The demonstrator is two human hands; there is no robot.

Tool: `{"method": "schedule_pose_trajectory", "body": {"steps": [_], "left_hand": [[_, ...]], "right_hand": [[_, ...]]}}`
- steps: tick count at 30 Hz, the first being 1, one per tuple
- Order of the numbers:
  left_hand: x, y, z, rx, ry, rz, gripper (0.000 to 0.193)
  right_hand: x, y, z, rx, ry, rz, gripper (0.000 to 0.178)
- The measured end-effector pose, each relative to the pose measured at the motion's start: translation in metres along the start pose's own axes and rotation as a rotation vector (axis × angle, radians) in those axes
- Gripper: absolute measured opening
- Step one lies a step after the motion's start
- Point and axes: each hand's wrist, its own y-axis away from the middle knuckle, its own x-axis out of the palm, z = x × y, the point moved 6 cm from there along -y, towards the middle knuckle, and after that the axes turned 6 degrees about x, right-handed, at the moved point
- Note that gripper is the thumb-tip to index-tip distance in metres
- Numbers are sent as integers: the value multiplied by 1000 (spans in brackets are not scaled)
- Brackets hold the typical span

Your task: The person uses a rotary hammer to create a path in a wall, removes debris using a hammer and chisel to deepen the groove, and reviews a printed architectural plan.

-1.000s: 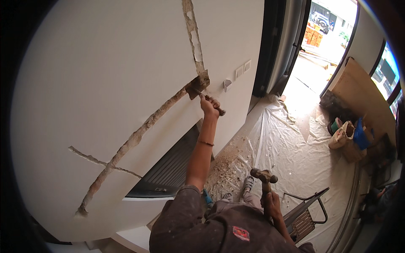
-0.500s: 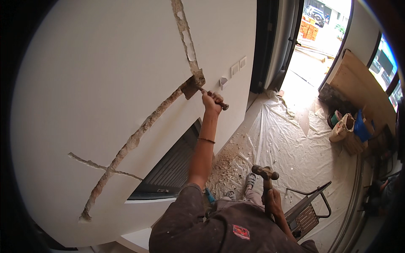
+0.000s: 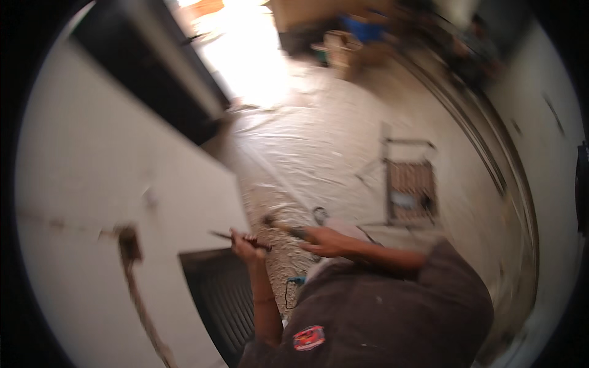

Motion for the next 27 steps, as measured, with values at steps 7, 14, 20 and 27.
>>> {"method": "schedule_pose_trajectory", "body": {"steps": [7, 14, 20, 27], "left_hand": [[39, 80, 115, -605, 28, 293, 44], [82, 124, 148, -811, 48, 333, 53], [157, 184, 159, -709, -324, 888, 63], [53, 157, 285, -942, -843, 672, 57]], "right_hand": [[25, -8, -73, 97, -91, -107, 43], [10, 16, -109, 160, -212, -37, 47], [-113, 102, -145, 228, -368, -99, 33], [-223, 196, -348, 606, 100, -372, 50]]}}
